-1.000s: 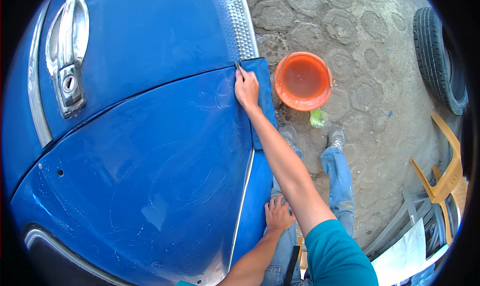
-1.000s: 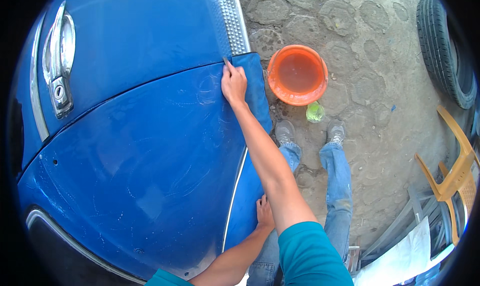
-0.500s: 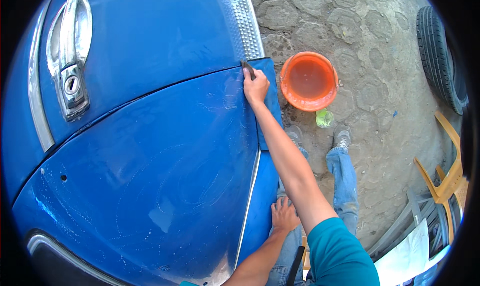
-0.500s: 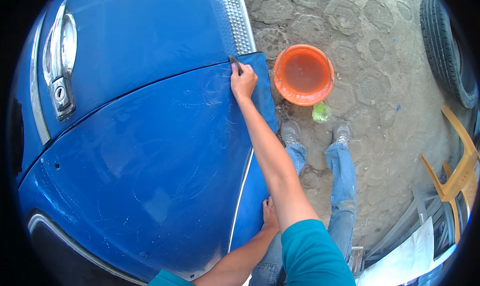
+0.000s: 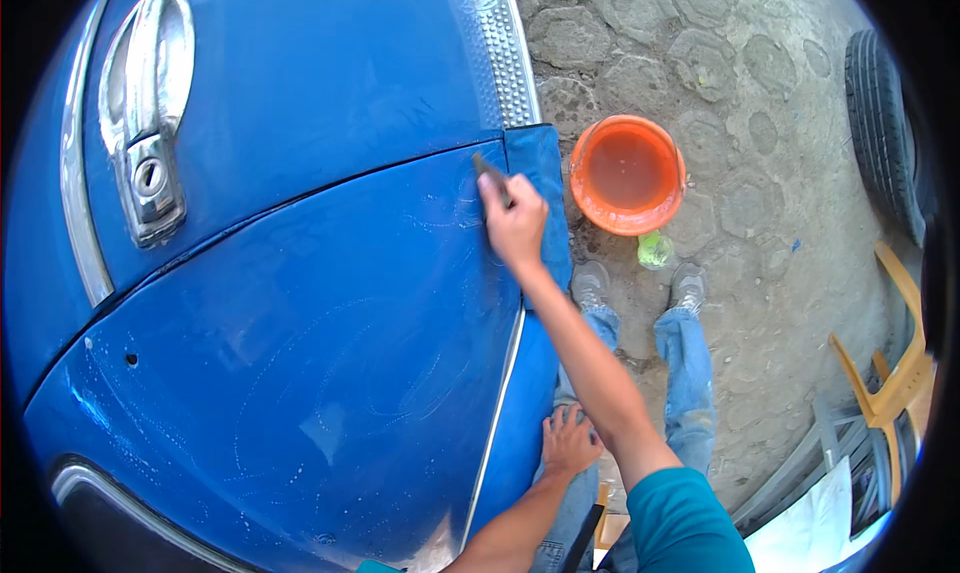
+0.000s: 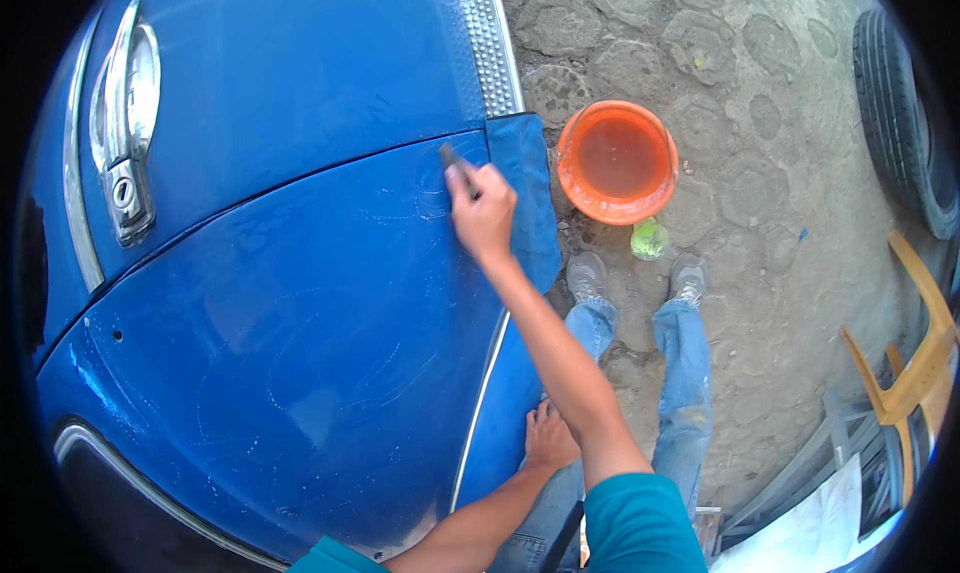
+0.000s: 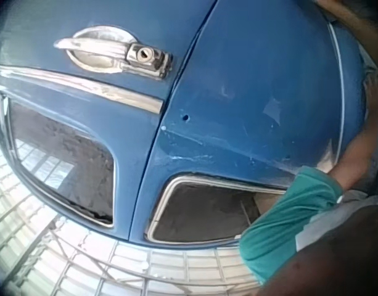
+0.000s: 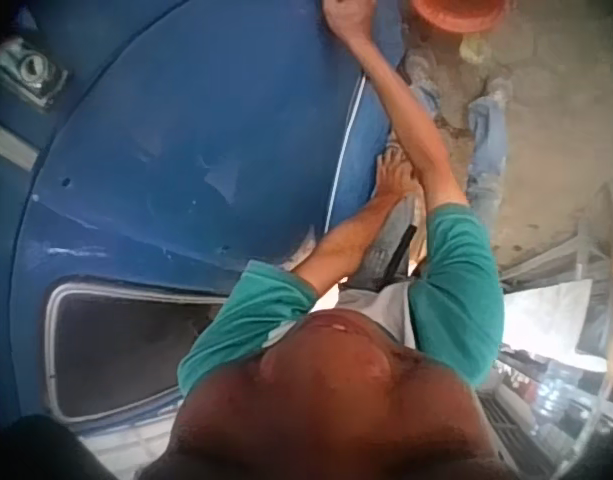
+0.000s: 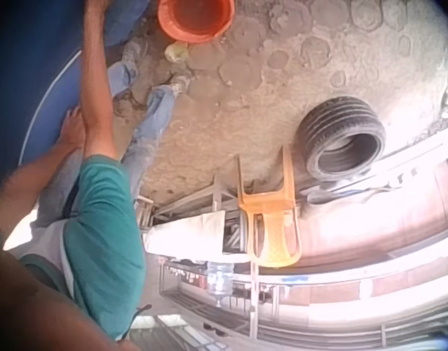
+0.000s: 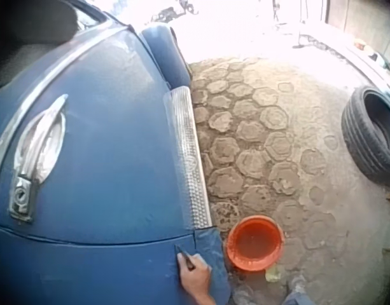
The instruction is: The person dips sandpaper into a bucket of water and sands the side panels and roof of a car by hand.
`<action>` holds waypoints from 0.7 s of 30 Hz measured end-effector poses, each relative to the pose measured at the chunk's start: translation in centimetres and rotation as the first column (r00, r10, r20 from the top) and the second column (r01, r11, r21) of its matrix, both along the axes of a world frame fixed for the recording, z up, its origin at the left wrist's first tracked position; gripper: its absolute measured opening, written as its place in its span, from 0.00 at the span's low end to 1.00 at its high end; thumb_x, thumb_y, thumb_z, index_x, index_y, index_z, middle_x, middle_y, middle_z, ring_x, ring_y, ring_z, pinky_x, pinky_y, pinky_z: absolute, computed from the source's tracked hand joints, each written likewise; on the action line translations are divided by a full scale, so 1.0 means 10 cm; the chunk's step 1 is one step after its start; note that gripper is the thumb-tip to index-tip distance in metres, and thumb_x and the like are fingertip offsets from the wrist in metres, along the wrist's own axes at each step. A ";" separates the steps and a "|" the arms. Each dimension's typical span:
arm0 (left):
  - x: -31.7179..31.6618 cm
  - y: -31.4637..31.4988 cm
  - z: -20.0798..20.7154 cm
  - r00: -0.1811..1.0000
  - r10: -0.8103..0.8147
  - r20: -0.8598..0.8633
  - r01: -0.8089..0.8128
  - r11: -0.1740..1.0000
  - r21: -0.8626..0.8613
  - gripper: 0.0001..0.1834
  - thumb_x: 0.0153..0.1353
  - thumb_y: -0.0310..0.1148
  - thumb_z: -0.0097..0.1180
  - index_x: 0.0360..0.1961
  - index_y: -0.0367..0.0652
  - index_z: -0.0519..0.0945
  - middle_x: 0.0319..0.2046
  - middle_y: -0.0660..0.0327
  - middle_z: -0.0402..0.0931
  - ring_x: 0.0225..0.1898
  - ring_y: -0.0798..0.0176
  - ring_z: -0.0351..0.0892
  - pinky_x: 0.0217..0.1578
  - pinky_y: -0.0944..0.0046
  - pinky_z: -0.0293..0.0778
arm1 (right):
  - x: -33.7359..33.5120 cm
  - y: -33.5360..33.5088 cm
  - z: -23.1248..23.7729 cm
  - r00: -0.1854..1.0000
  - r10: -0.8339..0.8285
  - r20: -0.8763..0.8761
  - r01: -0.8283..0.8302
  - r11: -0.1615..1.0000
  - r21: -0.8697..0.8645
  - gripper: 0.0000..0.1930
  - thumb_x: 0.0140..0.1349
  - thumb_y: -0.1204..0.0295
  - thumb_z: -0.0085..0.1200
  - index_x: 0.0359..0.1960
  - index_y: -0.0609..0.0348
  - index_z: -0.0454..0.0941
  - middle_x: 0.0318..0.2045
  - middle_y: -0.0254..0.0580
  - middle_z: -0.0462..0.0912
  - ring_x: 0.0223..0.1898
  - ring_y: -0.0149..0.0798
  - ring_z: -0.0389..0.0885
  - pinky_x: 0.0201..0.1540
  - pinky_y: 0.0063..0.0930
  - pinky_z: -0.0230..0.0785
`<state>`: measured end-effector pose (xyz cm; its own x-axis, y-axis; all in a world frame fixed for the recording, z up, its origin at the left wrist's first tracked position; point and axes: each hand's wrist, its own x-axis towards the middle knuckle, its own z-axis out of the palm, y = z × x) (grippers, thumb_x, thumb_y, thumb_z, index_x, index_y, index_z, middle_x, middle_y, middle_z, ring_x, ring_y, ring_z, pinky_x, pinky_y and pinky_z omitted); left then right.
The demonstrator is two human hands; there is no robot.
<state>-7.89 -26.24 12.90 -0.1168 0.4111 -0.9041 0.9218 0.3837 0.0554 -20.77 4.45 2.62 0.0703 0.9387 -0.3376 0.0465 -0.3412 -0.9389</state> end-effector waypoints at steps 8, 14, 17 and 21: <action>0.14 0.14 -0.03 0.999 0.002 0.037 0.000 0.998 -0.063 0.26 0.55 0.48 0.58 0.55 0.53 0.80 0.60 0.61 0.69 0.64 0.50 0.62 0.59 0.43 0.58 | 0.05 0.28 0.09 0.986 -0.160 -0.040 0.161 0.987 0.005 0.12 0.64 0.67 0.60 0.31 0.66 0.80 0.27 0.51 0.80 0.27 0.51 0.79 0.31 0.36 0.69; 0.04 -0.07 -0.06 0.999 0.024 0.046 -0.022 0.998 -0.058 0.28 0.58 0.51 0.55 0.58 0.52 0.78 0.62 0.57 0.67 0.65 0.48 0.61 0.61 0.42 0.57 | 0.25 -0.41 0.97 0.947 0.102 -0.304 -0.018 0.964 0.267 0.08 0.55 0.80 0.65 0.37 0.59 0.84 0.28 0.42 0.80 0.31 0.44 0.82 0.35 0.32 0.72; 0.03 0.18 0.04 0.998 0.041 0.044 -0.037 0.996 -0.085 0.29 0.58 0.50 0.55 0.59 0.51 0.77 0.60 0.57 0.70 0.65 0.48 0.61 0.60 0.44 0.57 | 0.32 -0.60 0.74 0.979 0.172 -0.109 -0.117 0.913 0.390 0.18 0.48 0.88 0.60 0.39 0.53 0.85 0.35 0.43 0.81 0.40 0.45 0.83 0.42 0.38 0.75; 0.17 0.20 -0.03 0.999 -0.023 0.047 0.025 0.999 -0.045 0.29 0.57 0.50 0.56 0.59 0.52 0.77 0.57 0.58 0.73 0.65 0.48 0.61 0.59 0.44 0.57 | 0.13 0.39 0.61 0.985 -0.067 -0.161 0.117 0.938 0.326 0.16 0.52 0.88 0.58 0.41 0.57 0.83 0.39 0.45 0.84 0.44 0.46 0.84 0.44 0.35 0.76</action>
<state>-6.18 -24.25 12.58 -0.0652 0.3714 -0.9262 0.9276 0.3647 0.0809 -19.49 8.38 8.72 0.1356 0.9906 -0.0199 -0.1152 -0.0042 -0.9933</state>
